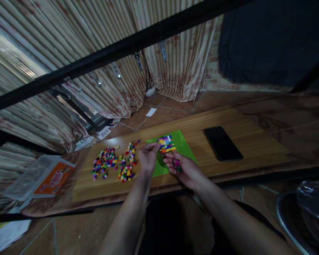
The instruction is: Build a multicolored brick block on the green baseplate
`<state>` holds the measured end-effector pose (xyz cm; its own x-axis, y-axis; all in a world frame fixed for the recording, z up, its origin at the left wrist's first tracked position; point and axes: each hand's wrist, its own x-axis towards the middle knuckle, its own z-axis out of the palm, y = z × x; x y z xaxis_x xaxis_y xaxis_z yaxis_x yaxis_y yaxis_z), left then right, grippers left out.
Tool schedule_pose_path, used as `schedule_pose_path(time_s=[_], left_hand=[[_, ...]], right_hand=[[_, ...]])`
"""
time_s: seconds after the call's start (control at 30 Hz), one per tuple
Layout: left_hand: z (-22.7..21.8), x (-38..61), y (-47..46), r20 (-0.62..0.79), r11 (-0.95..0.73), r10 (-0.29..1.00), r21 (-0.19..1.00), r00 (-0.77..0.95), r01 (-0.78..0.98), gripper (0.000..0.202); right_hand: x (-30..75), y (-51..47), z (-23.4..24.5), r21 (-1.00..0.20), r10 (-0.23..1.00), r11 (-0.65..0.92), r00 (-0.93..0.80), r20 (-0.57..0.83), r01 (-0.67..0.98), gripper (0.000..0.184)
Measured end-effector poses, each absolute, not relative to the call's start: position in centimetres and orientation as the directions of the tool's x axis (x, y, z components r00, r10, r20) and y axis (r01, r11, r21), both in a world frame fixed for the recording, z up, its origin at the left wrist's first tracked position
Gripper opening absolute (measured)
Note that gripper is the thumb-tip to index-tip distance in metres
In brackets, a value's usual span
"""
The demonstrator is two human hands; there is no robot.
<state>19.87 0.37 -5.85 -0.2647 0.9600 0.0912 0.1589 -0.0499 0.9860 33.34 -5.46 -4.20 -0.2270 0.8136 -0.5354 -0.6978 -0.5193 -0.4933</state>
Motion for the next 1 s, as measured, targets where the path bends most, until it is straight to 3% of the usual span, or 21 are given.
schedule_pose_path(time_s=[0.37,0.83,1.0], left_hand=[[-4.7,19.0,1.7,-0.156,0.152,0.971,0.988,-0.183,-0.036,0.022],[-3.8,19.4,2.9,-0.258,0.262,0.954,0.965,-0.151,0.009,0.018],[-3.4,19.7,2.5,-0.205,0.217,0.961,0.975,-0.187,0.046,0.019]], right_hand=[[33.3,-5.3,-4.7,-0.498,0.815,-0.528,-0.245,-0.526,-0.688,0.022],[33.1,-5.5,-4.8,-0.483,0.809,-0.536,-0.256,-0.53,-0.693,0.02],[33.2,-5.6,-4.6,-0.443,0.796,-0.545,-0.273,-0.541,-0.712,0.023]])
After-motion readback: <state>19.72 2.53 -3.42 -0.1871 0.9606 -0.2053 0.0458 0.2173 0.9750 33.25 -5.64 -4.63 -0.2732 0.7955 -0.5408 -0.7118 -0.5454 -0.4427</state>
